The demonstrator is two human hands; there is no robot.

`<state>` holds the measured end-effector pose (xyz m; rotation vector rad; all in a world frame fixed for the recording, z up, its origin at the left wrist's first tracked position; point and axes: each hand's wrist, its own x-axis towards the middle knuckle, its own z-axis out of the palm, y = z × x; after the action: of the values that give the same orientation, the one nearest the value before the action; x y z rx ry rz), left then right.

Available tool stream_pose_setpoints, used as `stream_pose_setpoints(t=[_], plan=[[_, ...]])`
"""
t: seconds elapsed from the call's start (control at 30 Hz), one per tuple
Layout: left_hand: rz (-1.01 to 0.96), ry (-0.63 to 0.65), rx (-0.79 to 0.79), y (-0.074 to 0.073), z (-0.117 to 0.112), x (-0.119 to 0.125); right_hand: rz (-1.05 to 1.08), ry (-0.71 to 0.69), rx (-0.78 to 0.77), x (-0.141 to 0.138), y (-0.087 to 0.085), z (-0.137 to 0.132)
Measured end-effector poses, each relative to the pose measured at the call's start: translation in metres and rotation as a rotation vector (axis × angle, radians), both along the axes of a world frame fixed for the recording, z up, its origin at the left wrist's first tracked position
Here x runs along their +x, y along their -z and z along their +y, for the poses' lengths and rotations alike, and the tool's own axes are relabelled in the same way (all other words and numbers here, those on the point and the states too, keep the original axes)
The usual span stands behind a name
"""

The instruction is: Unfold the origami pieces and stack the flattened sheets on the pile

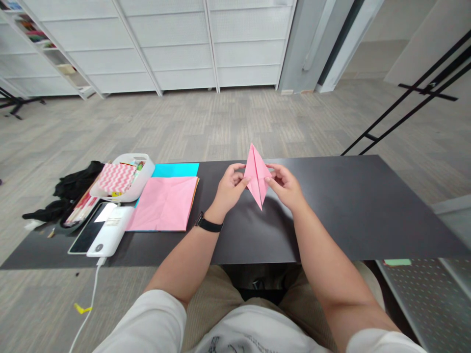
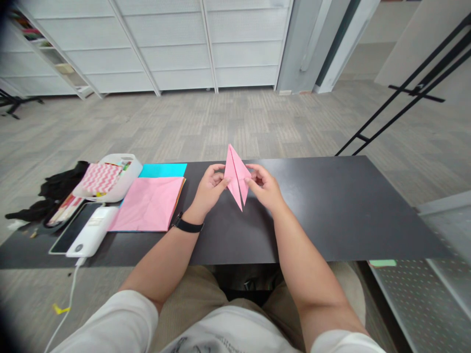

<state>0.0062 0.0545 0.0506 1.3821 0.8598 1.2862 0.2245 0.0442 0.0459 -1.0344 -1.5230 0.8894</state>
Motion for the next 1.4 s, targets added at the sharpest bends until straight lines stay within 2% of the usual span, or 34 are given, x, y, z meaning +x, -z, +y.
stream_pose_setpoints(t=[0.13,0.27,0.5,0.6,0.77,0.93,1.1,1.23,1.4], plan=[[-0.059,0.033,-0.018,0.003,0.002,0.002,0.039,-0.022,-0.003,-0.004,-0.001,0.001],[-0.018,0.031,0.000,0.004,0.001,0.002,0.095,-0.006,-0.007,-0.007,0.001,0.004],[0.079,-0.017,0.102,0.006,-0.001,0.000,0.250,-0.038,-0.175,-0.009,0.001,0.002],[0.102,-0.055,0.143,0.006,-0.002,0.000,0.251,-0.065,-0.168,-0.009,0.000,0.001],[0.176,-0.033,0.256,-0.001,-0.005,0.000,0.208,-0.066,-0.124,-0.008,-0.002,0.003],[0.123,0.040,0.119,-0.005,-0.007,0.000,0.162,0.000,-0.077,-0.007,-0.003,0.003],[0.052,-0.011,0.056,0.002,-0.005,0.003,0.216,-0.007,-0.139,-0.006,-0.004,0.002],[0.151,-0.068,0.179,0.004,-0.004,0.002,0.214,-0.010,-0.104,-0.006,-0.002,0.003],[0.343,-0.151,0.389,-0.002,-0.008,-0.001,0.153,-0.014,-0.023,-0.008,0.004,0.006]])
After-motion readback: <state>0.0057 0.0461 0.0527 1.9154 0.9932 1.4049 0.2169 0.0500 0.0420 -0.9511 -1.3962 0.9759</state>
